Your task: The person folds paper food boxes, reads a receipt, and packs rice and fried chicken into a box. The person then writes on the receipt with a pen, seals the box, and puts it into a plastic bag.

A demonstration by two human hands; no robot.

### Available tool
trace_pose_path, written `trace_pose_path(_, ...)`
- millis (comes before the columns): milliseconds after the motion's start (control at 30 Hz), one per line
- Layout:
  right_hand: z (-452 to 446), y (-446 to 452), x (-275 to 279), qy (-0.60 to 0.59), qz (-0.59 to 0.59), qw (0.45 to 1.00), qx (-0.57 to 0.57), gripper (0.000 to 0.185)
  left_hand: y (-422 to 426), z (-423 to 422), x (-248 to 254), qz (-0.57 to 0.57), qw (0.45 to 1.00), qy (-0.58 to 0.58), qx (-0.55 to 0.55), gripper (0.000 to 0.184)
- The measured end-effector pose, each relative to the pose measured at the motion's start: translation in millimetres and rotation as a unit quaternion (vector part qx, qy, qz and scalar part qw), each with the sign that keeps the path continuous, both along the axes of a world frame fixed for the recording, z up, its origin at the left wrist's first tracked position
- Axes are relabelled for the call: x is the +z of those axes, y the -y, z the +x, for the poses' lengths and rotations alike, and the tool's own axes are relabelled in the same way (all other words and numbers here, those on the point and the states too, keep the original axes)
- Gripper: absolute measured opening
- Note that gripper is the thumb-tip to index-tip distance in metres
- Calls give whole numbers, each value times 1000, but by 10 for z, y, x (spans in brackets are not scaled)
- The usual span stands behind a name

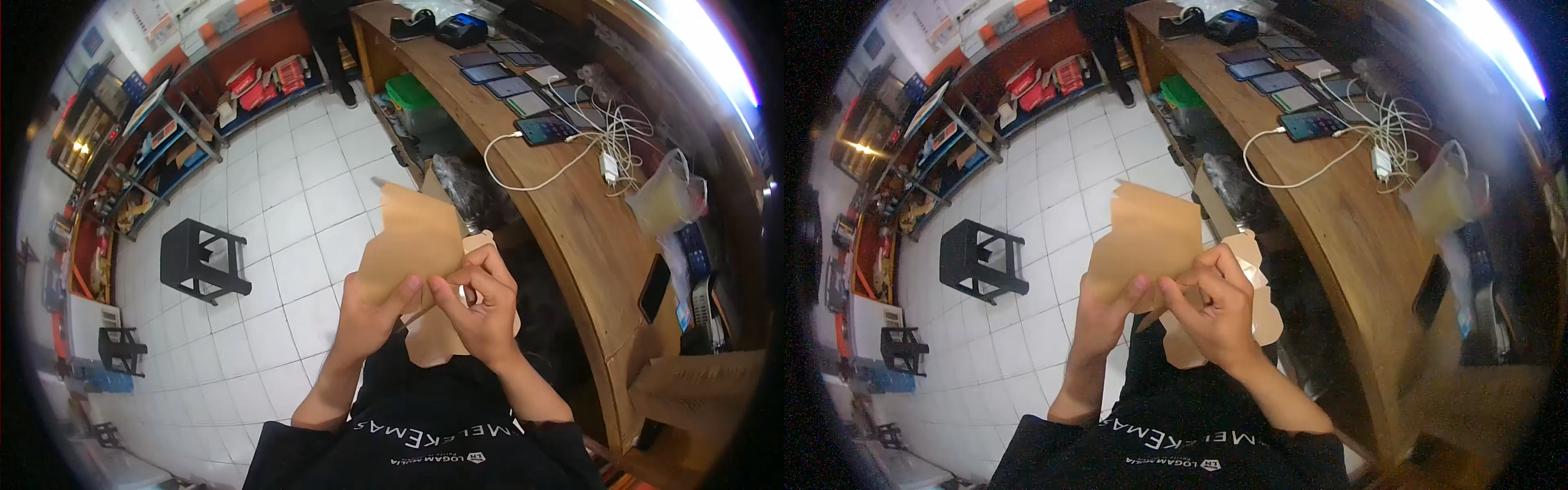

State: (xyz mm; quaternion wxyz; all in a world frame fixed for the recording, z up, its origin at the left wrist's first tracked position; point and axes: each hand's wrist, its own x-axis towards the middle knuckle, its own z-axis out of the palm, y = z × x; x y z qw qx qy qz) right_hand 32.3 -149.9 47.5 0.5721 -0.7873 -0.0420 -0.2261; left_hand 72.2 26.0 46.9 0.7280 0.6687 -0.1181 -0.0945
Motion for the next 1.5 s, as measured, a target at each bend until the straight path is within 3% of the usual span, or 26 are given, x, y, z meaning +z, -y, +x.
trace_pose_path(133, 18, -80, -77, 51, 88, 994, -41, 13, 195, -74, -14, -87, 995, -17, 49, 26)
trace_pose_path(200, 9, -68, -82, 57, 66, 995, -46, 12, 242, -69, -60, -131, 989, -9, 71, 26)
trace_pose_path(300, -2, -3, -26, 51, 25, 998, -35, 11, 272, -72, 64, -63, 994, 52, 74, 25)
trace_pose_path(400, -10, 85, 82, 45, -1, 999, 3, 11, 205, -15, 82, -21, 993, 113, -33, 27)
trace_pose_path(500, -21, 149, 109, 55, -15, 998, 35, 12, 223, 8, 37, 80, 974, 204, -50, 27)
trace_pose_path(633, 46, 304, 92, 130, -101, 982, 91, 18, 169, -31, 65, 143, 964, 221, -25, 24)
trace_pose_path(700, 44, 311, 94, 133, -62, 986, 84, 27, 185, -40, 97, 193, 939, 285, -13, 23)
trace_pose_path(800, 55, 311, -43, 109, 13, 989, 95, 47, 241, -66, 23, 148, 945, 290, -1, 23)
trace_pose_path(900, 105, 377, -46, 52, 119, 985, 111, 62, 98, -91, -2, 225, 950, 201, -82, 43)
trace_pose_path(933, 121, 413, -34, 28, 159, 980, 115, 66, 69, -23, 55, 203, 945, 215, -142, 53)
trace_pose_path(967, 133, 490, -44, 26, 112, 983, 144, 68, 56, 67, 164, 179, 936, 226, -201, 63)
trace_pose_path(1033, 154, 656, -71, 20, 17, 980, 200, 71, -32, 137, 124, 61, 954, 126, -266, 80)
trace_pose_path(1100, 128, 634, -120, 5, -49, 976, 213, 72, -176, 138, -204, -126, 952, -101, -262, 94)
trace_pose_path(1133, 102, 614, -145, -3, -81, 973, 218, 72, -223, 135, -221, 63, 976, -57, -200, 80)
trace_pose_path(1233, 25, 515, -148, -18, -138, 981, 135, 68, 123, 91, 164, 78, 989, -48, -116, 59)
trace_pose_path(1333, 4, 479, -163, 33, -191, 980, 43, 63, 126, 93, 17, 210, 961, 167, -73, 36)
trace_pose_path(1433, 13, 408, -215, 76, -219, 973, -3, 62, 317, -6, 298, 313, 909, 274, -8, 24)
trace_pose_path(1500, 33, 347, -266, 88, -208, 974, -7, 62, 440, -8, 313, 322, 897, 300, 31, 19)
